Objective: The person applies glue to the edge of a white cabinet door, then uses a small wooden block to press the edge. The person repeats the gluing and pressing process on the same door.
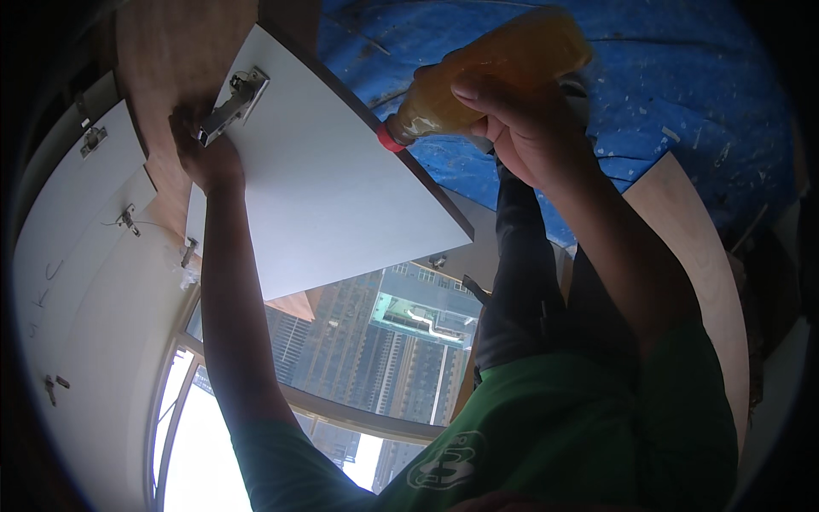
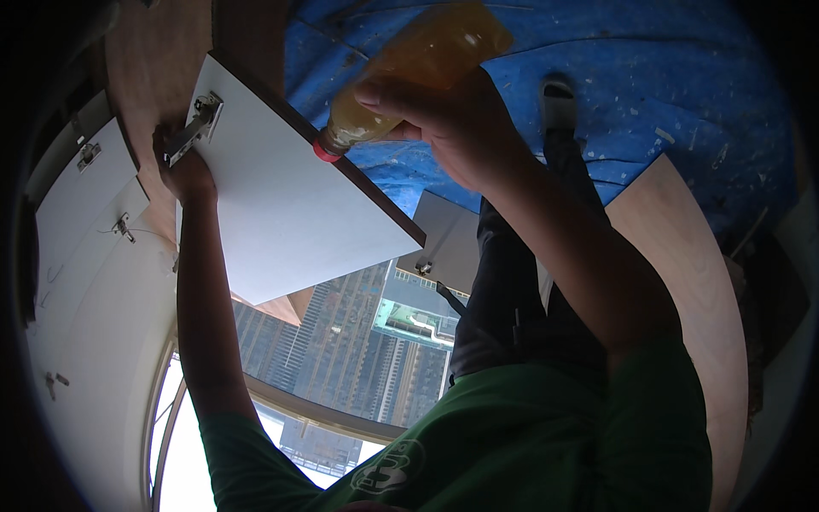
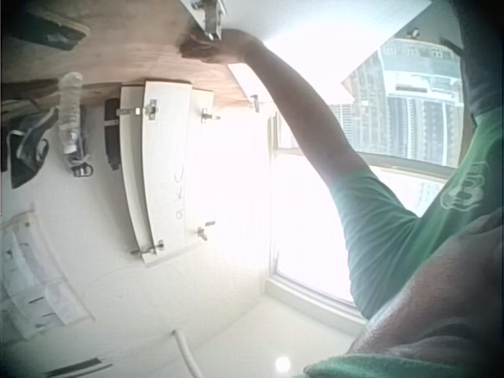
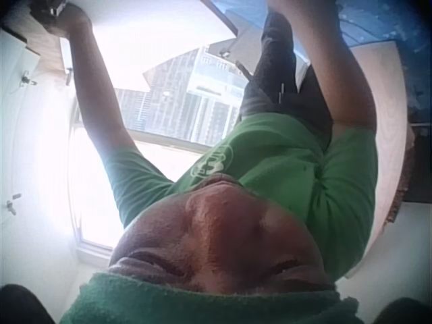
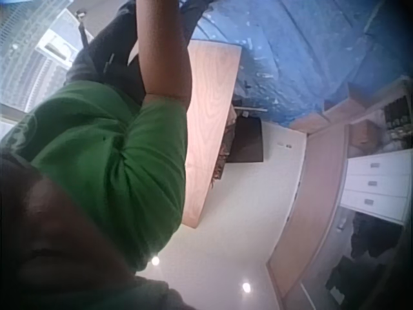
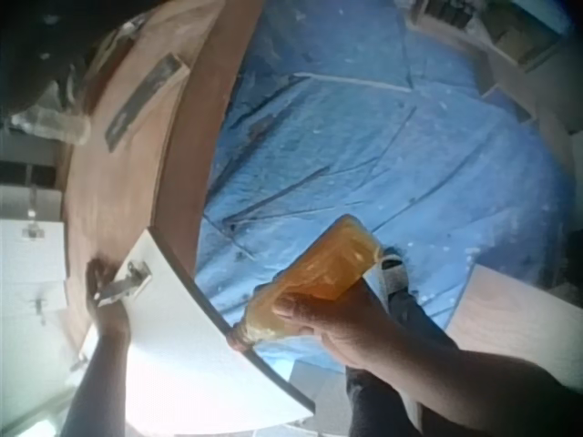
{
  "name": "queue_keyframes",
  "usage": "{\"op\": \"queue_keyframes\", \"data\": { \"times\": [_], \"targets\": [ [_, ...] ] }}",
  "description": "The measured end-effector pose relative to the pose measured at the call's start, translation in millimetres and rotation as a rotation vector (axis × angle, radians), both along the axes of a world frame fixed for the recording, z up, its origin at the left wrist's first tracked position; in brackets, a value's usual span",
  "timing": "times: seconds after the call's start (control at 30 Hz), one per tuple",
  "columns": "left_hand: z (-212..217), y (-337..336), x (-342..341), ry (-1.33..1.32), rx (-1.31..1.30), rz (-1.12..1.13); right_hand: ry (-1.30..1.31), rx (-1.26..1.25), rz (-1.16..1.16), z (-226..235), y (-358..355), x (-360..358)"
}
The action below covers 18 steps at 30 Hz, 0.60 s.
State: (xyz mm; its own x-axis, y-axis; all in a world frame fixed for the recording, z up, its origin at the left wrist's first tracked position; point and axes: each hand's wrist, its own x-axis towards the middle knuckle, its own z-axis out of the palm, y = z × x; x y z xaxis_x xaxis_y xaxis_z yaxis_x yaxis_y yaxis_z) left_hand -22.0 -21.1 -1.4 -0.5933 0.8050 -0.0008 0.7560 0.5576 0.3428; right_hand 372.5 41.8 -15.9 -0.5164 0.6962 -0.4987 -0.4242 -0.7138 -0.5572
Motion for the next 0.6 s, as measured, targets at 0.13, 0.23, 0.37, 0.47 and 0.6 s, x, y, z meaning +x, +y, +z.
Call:
{"op": "queue_keyframes", "data": {
  "times": [0.13, 0.23, 0.37, 0.47, 0.6],
  "targets": [
    [-7, -3, -10, 0.000, 0.040, -0.047, 0.124, 0.062, -0.019, -18, 21, -19],
    [-8, -3, -7, -0.026, 0.060, -0.034, 0.058, 0.041, -0.047, -11, 16, -17],
    [-4, -1, -5, -0.029, 0.024, -0.011, 0.010, -0.105, -0.010, -3, -4, 6],
    [-3, 0, -1, -0.030, 0.029, -0.004, 0.002, -0.207, 0.001, 2, -22, 26],
    [-9, -7, -12, -0.065, 0.058, -0.052, 0.002, -0.327, 0.020, 13, -43, 49]
  ]
}}
